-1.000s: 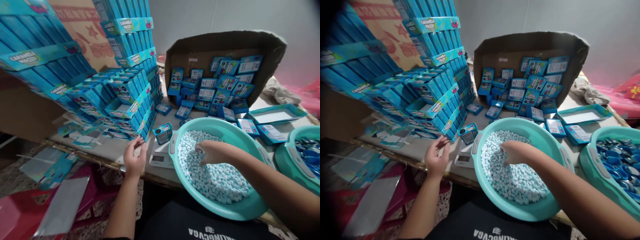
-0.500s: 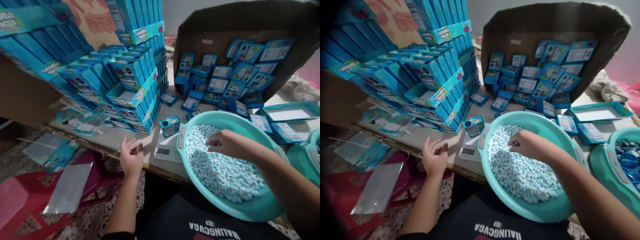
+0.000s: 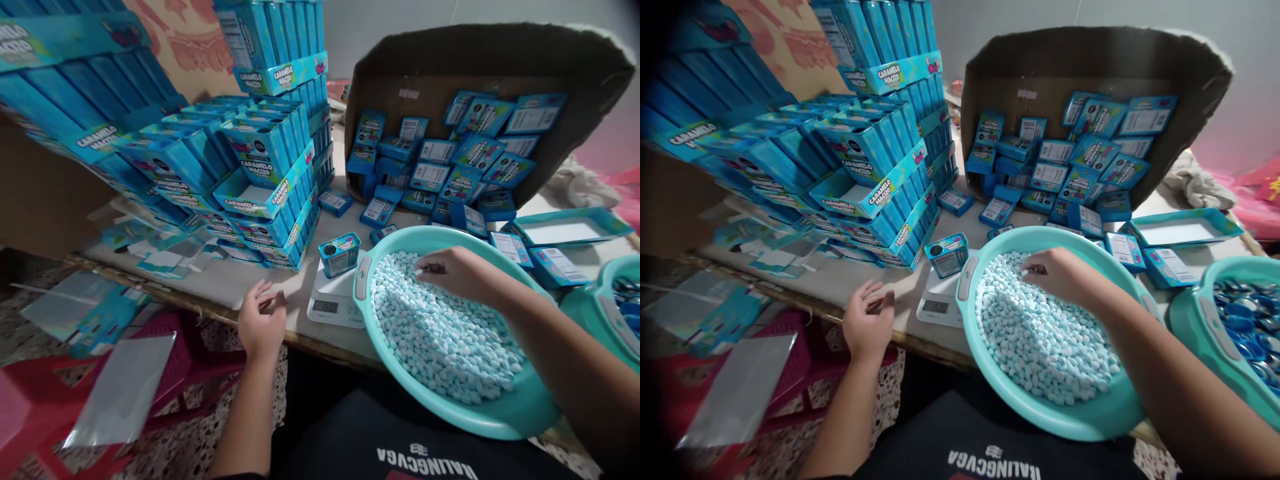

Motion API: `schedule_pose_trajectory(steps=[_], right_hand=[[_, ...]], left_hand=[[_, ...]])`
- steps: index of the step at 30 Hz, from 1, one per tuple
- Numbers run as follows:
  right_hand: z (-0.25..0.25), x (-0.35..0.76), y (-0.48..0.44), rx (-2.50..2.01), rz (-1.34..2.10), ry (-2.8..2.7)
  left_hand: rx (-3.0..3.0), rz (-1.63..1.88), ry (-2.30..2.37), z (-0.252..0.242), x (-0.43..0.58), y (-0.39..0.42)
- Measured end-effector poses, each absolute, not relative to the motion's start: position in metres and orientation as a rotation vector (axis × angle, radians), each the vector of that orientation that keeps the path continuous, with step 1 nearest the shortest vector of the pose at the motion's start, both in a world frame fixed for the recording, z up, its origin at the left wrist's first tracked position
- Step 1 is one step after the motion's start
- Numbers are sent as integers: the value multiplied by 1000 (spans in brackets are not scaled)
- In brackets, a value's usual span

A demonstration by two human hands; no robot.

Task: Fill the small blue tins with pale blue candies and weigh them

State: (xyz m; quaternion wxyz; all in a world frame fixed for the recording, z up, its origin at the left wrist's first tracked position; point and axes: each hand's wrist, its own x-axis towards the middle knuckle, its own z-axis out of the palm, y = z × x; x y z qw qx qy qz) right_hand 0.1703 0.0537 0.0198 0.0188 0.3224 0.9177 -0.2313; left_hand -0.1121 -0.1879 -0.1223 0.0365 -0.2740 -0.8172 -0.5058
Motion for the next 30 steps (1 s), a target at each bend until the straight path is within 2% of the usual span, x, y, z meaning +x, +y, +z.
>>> schedule_pose_trajectory(steps=[4, 10, 14, 19, 30], right_hand=[[24, 165, 53, 974, -629, 2921], [47, 122, 47, 900, -692, 3146], [51, 65, 42, 642, -857, 3277], [35, 24, 38, 314, -816, 3294], [35, 25, 35, 387, -854, 3263]], left_hand=[[-828, -1498, -2523, -122, -112, -186], [-869, -1488, -2505, -123, -113, -189], [-812, -1442, -2581, -124, -114, -191], [-803, -1401, -2543, -122, -113, -190], [-831, -1414, -2527, -124, -113, -192]])
